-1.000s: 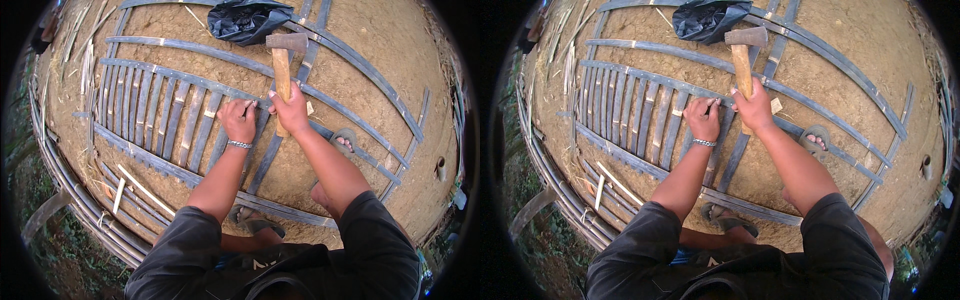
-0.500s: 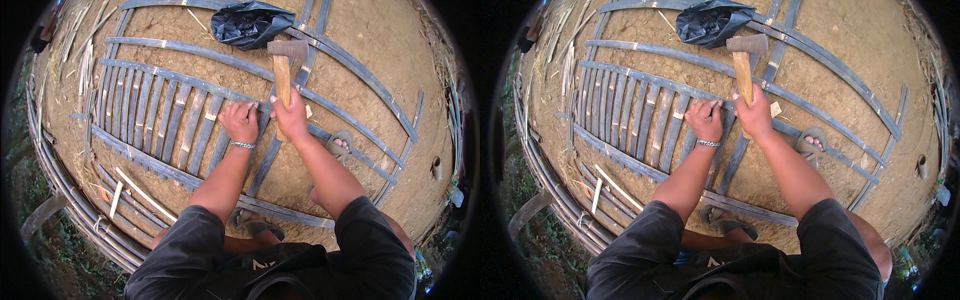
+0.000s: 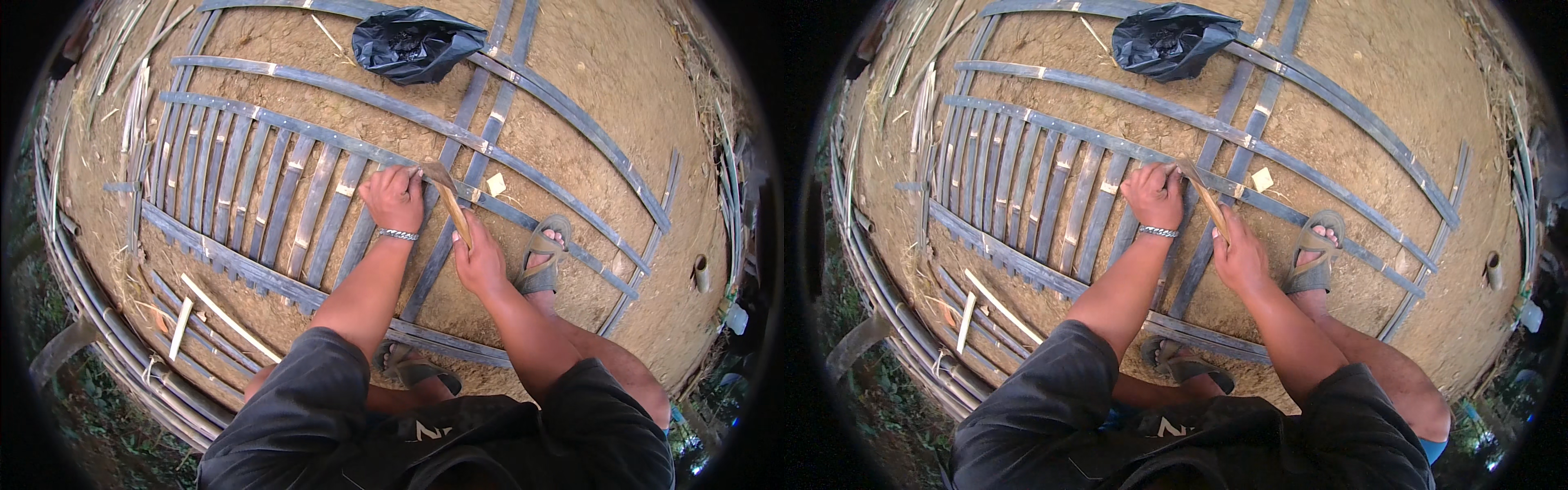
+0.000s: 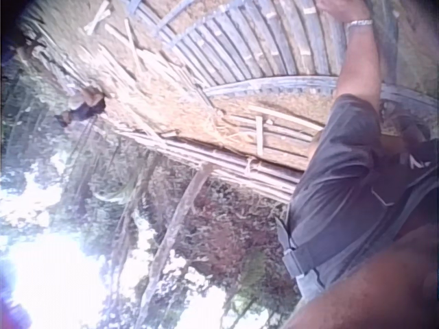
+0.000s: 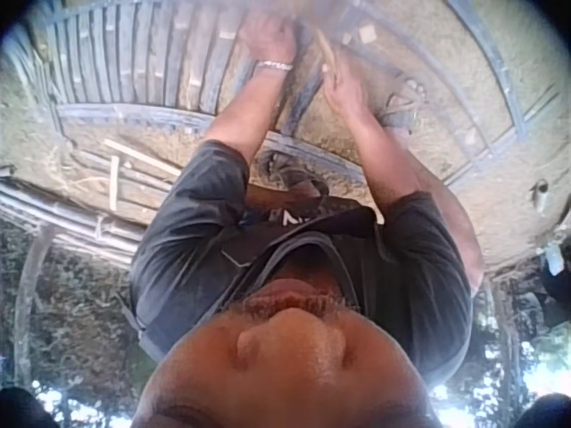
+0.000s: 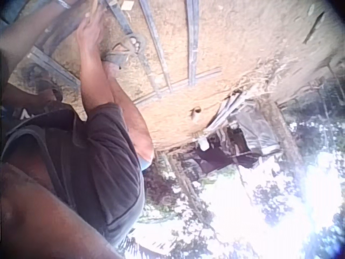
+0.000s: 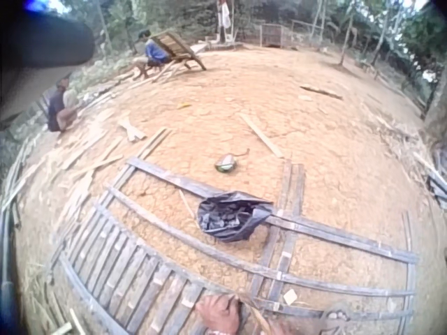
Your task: The person assembles a bamboo frame by hammering nails into intersecting bamboo strips. They repeatedly pick up nails from a black plastic bag and secure the strips together using a hammer.
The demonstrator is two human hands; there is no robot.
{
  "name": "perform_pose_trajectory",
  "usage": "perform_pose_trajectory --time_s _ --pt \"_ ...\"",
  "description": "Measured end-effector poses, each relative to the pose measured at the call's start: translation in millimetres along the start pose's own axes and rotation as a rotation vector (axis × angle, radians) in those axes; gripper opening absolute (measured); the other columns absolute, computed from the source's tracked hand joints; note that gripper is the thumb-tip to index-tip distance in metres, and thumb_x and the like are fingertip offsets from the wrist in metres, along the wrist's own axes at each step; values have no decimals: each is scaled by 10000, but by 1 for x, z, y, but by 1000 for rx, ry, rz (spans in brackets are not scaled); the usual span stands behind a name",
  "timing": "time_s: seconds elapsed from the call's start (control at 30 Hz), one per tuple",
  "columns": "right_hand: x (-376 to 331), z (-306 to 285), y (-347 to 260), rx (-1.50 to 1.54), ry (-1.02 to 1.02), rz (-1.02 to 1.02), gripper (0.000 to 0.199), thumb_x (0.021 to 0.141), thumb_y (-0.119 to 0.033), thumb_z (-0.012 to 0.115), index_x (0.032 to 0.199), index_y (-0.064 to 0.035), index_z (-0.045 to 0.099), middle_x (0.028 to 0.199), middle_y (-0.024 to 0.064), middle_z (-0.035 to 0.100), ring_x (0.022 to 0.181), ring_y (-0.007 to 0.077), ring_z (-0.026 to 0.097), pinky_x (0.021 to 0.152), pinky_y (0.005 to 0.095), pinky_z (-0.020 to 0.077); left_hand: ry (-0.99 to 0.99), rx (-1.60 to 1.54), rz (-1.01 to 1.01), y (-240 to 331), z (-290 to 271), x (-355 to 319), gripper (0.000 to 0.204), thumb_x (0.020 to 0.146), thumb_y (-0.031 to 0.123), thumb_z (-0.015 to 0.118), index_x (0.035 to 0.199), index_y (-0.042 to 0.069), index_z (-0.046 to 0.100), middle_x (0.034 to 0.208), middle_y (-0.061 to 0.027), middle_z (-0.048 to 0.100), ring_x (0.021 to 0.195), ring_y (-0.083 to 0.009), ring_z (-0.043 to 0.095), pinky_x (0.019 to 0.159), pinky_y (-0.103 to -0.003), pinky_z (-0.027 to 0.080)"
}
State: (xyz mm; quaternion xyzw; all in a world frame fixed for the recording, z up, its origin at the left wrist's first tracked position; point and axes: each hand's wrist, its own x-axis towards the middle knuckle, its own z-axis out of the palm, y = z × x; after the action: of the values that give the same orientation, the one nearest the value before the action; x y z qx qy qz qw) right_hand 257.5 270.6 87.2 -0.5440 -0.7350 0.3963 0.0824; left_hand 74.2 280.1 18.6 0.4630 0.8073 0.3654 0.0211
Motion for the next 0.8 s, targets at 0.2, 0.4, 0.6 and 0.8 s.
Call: perform_pose_trajectory --time_s 0.2,0.4,0.6,0.8 --pt "5 -9 -7 -83 -87 35 515 1010 -234 564 1503 -112 478 1338 252 632 1158 461 642 956 530 532 -18 29 2 0 -1 1 116 811 163 811 911 146 753 975 0 734 920 -220 636 872 -398 383" --pt "-3 -10 -18 17 82 -86 522 997 -204 578 1504 -123 480 1325 246 640 1143 461 649 933 533 536 17 -31 -3 -2 1 -1 116 808 159 807 905 146 745 983 9 733 927 -214 634 874 -400 381" --pt "2 -20 -22 -115 -106 74 531 1006 -189 579 1520 -128 459 1320 251 635 1126 473 651 923 538 537 -25 15 -7 -1 0 0 116 807 146 800 909 148 744 987 9 733 933 -214 640 876 -400 381" --pt "0 -17 -22 -103 -42 -13 541 1006 -190 577 1531 -149 450 1290 254 641 1074 483 659 888 563 538 -11 -11 -13 1 0 1 120 807 143 799 914 147 744 979 7 726 946 -213 641 876 -398 380"
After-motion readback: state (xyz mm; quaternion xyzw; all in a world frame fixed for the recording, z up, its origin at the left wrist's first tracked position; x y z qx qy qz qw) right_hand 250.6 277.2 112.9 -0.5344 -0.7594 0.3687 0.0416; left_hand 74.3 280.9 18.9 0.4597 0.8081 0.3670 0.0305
